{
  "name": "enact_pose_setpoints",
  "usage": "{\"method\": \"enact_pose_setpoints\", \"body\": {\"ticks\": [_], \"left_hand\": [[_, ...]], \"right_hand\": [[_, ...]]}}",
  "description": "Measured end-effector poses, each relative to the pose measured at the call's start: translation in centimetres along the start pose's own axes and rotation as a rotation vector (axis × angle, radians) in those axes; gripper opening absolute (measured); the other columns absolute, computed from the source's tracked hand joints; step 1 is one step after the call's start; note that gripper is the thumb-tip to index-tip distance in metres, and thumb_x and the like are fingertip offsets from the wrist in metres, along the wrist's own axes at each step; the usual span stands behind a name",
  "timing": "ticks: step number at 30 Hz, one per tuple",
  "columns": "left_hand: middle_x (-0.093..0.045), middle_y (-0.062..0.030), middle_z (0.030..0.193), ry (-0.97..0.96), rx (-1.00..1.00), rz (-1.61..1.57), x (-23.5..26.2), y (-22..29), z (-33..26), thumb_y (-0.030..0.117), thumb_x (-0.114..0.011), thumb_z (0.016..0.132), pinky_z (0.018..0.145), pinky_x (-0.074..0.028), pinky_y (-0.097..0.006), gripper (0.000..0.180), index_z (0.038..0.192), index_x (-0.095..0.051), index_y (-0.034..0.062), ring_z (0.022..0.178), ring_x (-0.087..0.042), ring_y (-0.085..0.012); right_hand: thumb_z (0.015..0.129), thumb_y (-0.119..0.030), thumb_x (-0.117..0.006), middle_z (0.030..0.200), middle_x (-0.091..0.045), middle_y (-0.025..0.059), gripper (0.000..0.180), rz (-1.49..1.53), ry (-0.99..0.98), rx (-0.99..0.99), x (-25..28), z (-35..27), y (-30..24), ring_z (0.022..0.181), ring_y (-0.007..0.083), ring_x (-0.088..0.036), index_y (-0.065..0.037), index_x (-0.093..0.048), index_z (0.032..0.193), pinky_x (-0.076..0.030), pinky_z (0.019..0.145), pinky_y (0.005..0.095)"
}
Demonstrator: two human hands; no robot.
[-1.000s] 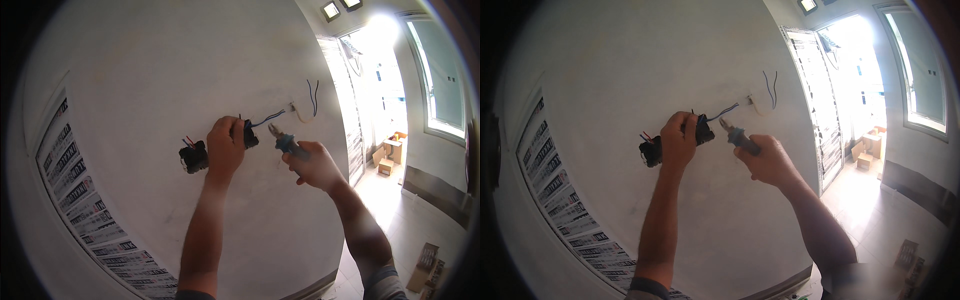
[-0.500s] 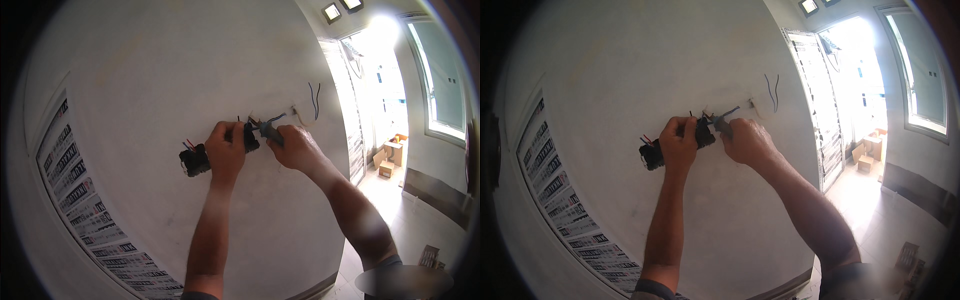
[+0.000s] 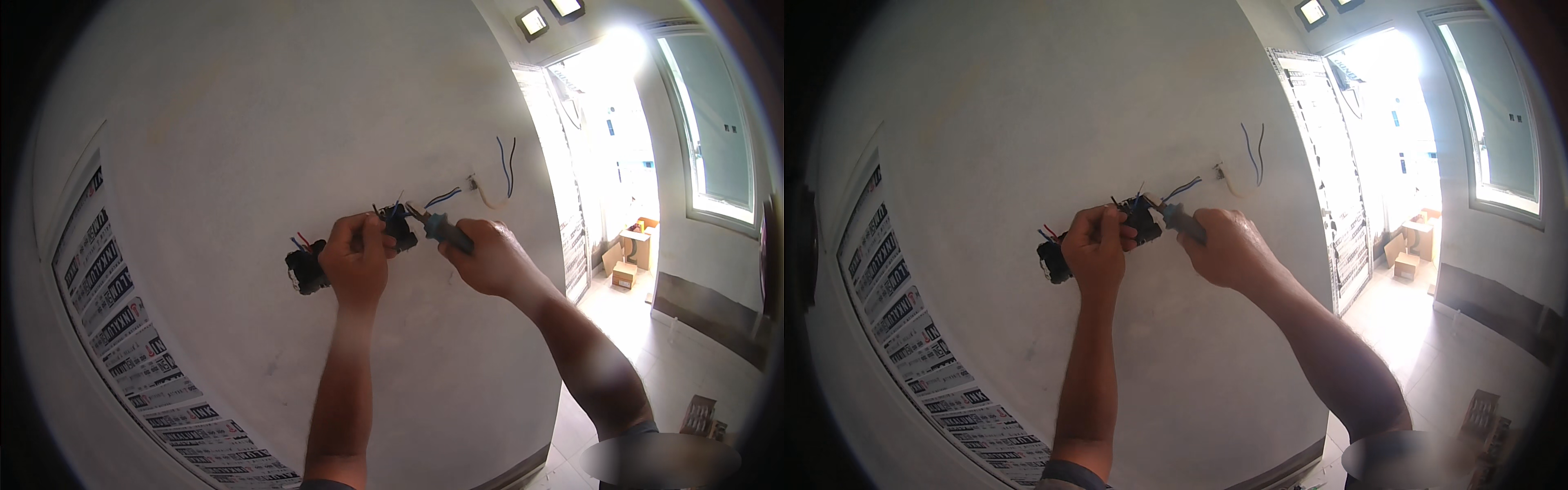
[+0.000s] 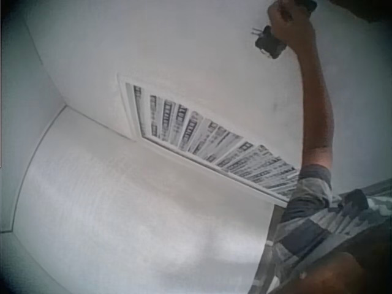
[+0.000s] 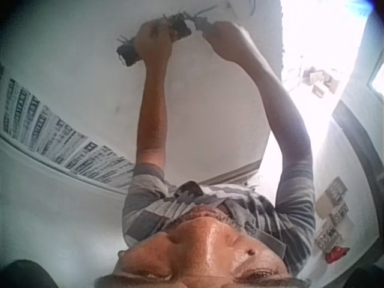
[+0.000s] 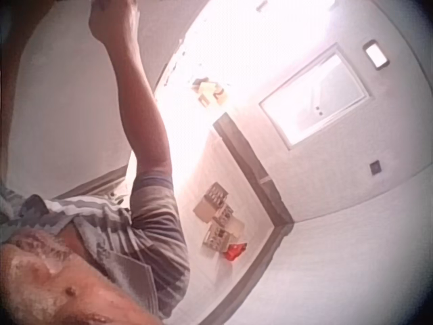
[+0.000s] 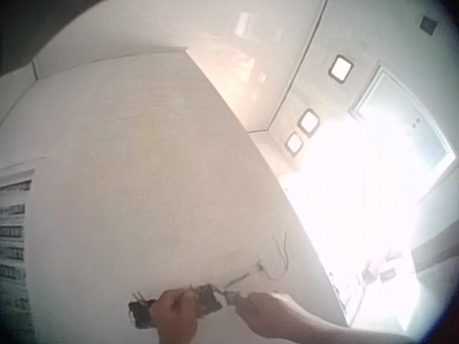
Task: The person strips and connects wires to two wall-mounted electrical boxes using pliers and a screwdriver. They then attach a switch plate to one of the boxes and secure it with screws.
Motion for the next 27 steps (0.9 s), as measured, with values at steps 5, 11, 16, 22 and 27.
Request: {"method": "enact_pose_setpoints", "body": {"ticks": [5,11,16,22,27], "left_hand": [[-0.071,-0.0095,0.093,-0.099,-0.109,-0.211,0.8,-0.8,0.0,0.015,-0.062,0.105,0.053,-0.051,-0.024,0.016,0.099,-0.064,-0.0002,0.069,-0.066,-0.0096],[-0.071,-0.0094,0.094,-0.274,-0.086,-0.477,3.7,1.0,0.5,0.024,-0.061,0.106,0.050,-0.045,-0.025,0.028,0.099,-0.069,-0.0024,0.069,-0.065,-0.0107],[-0.074,-0.0099,0.102,-0.068,-0.066,0.086,1.5,0.6,-0.7,0.013,-0.069,0.099,0.056,-0.049,-0.025,0.014,0.103,-0.074,0.0002,0.068,-0.065,-0.0099],[-0.075,-0.0143,0.102,0.025,-0.459,0.440,-0.2,0.0,0.1,0.006,-0.069,0.097,0.072,-0.057,-0.034,0.012,0.106,-0.075,0.0028,0.081,-0.074,-0.0263],[-0.074,-0.0138,0.100,0.009,-0.380,0.431,-1.3,0.1,-0.2,0.006,-0.070,0.096,0.077,-0.058,-0.039,0.011,0.105,-0.075,0.0025,0.089,-0.074,-0.0305]], "right_hand": [[0.097,-0.027,-0.069,0.080,-0.068,0.0211,0.031,0.023,0.029,0.016,0.1,-0.3,0.2,0.077,0.0391,-0.068,0.002,-0.063,0.087,-0.053,0.071,0.0485],[0.096,-0.027,-0.071,0.077,-0.066,0.0200,0.031,-0.048,-0.056,0.057,0.9,-0.7,0.6,0.073,0.0365,-0.066,0.003,-0.065,0.088,-0.052,0.071,0.0469],[0.094,-0.031,-0.073,0.073,-0.064,0.0160,0.035,-0.030,-0.160,-0.015,1.3,-1.0,0.2,0.071,0.0297,-0.067,0.003,-0.067,0.088,-0.053,0.072,0.0431],[0.097,-0.030,-0.071,0.070,-0.063,0.0153,0.037,0.203,-0.013,-0.100,0.8,-0.9,1.0,0.069,0.0261,-0.067,0.004,-0.065,0.084,-0.052,0.067,0.0442],[0.098,-0.028,-0.069,0.076,-0.066,0.0185,0.035,0.022,0.048,-0.029,0.8,-0.9,-0.2,0.075,0.0337,-0.070,0.004,-0.065,0.085,-0.055,0.074,0.0474]]}}
Point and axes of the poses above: each hand's wrist, its own z-axis towards the middle knuckle, its own x-axis out of the back of the hand, y = z × x, the point moved 2 cm from there along z, towards the middle knuckle
